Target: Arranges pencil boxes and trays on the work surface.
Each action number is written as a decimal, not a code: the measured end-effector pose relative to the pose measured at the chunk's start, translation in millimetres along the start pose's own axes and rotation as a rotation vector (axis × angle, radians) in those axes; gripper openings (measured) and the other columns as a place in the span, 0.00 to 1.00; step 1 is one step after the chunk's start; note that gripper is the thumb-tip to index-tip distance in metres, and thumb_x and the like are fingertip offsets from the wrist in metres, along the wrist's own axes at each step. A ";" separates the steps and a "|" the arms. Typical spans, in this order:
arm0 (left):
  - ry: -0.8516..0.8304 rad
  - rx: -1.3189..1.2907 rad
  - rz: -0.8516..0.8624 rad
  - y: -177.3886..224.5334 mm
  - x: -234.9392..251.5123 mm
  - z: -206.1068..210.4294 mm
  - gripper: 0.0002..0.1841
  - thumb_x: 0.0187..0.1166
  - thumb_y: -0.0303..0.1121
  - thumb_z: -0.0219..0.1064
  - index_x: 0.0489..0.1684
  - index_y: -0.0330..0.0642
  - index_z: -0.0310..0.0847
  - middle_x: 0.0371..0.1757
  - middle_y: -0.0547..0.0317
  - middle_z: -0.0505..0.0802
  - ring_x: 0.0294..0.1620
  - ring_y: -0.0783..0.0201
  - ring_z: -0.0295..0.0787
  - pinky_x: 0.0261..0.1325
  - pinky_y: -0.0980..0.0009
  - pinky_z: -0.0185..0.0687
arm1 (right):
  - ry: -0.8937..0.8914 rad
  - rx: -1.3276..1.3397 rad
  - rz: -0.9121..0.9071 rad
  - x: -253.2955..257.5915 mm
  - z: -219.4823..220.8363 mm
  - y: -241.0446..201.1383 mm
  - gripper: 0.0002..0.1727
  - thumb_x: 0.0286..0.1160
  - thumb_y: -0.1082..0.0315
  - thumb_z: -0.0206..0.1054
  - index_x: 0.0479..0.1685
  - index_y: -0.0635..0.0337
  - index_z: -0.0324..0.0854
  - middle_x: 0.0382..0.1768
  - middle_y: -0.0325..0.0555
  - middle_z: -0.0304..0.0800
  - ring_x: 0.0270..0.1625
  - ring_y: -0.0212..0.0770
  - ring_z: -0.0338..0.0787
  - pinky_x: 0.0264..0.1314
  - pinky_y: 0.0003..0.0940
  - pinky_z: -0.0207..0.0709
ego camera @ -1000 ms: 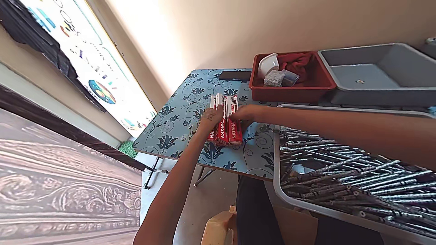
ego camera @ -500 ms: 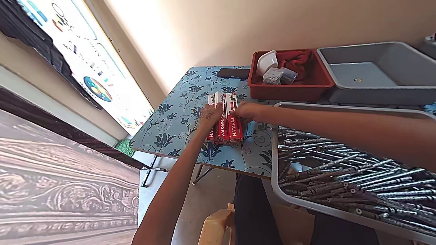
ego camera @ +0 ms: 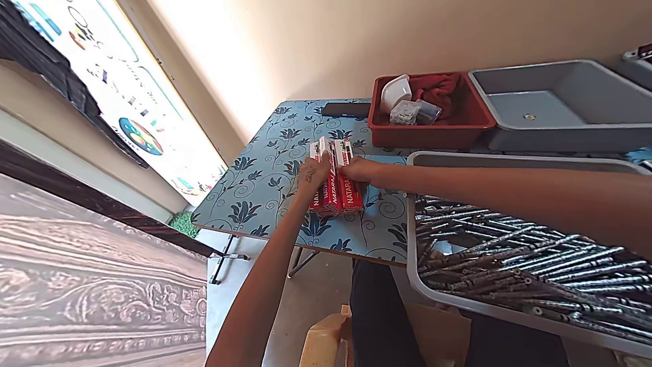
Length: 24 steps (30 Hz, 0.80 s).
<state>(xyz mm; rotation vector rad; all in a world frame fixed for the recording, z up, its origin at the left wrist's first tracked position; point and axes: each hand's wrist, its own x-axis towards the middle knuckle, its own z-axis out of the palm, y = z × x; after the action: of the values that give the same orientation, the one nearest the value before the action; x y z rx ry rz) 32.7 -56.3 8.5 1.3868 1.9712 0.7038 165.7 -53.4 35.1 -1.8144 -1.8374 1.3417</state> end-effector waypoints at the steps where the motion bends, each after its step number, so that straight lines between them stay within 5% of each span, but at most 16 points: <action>1: -0.005 -0.008 -0.010 1.2 0.2 1.2 0.39 0.92 0.60 0.41 0.80 0.27 0.64 0.77 0.24 0.74 0.77 0.35 0.75 0.74 0.38 0.70 | -0.010 0.032 -0.011 1.6 -2.5 2.1 0.28 0.94 0.55 0.52 0.77 0.71 0.68 0.72 0.67 0.76 0.69 0.56 0.82 0.69 0.53 0.76; 10: 0.026 0.040 0.015 9.0 -4.1 7.5 0.43 0.89 0.63 0.45 0.82 0.26 0.63 0.81 0.24 0.70 0.82 0.33 0.67 0.78 0.38 0.66 | -0.020 0.113 -0.005 5.6 -10.6 6.9 0.24 0.91 0.62 0.56 0.79 0.67 0.67 0.66 0.63 0.80 0.63 0.53 0.84 0.65 0.51 0.77; 15: 0.022 0.081 0.076 8.3 -2.9 8.2 0.43 0.88 0.61 0.49 0.91 0.32 0.50 0.84 0.26 0.67 0.86 0.31 0.60 0.82 0.35 0.58 | -0.044 0.104 -0.037 7.8 -11.1 11.1 0.22 0.91 0.62 0.57 0.75 0.67 0.69 0.63 0.62 0.82 0.61 0.52 0.84 0.63 0.50 0.77; 19: 0.025 -0.002 0.176 -0.8 6.0 12.1 0.32 0.90 0.53 0.50 0.87 0.45 0.65 0.82 0.31 0.73 0.83 0.33 0.64 0.78 0.32 0.61 | -0.044 0.095 -0.039 7.1 -11.6 10.8 0.25 0.91 0.61 0.57 0.78 0.68 0.67 0.67 0.64 0.80 0.66 0.54 0.83 0.68 0.52 0.76; 24: 0.028 -0.045 0.267 -3.6 11.0 11.5 0.24 0.92 0.44 0.50 0.75 0.39 0.79 0.77 0.33 0.79 0.83 0.35 0.66 0.81 0.34 0.58 | -0.039 0.104 -0.041 5.4 -12.1 11.3 0.27 0.90 0.62 0.58 0.80 0.68 0.65 0.65 0.64 0.81 0.64 0.53 0.84 0.66 0.51 0.77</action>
<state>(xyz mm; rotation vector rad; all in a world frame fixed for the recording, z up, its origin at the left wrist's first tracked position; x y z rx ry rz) 36.2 -46.1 -3.8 1.6382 1.7965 0.8864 180.8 -45.5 31.4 -1.7019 -1.7787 1.4390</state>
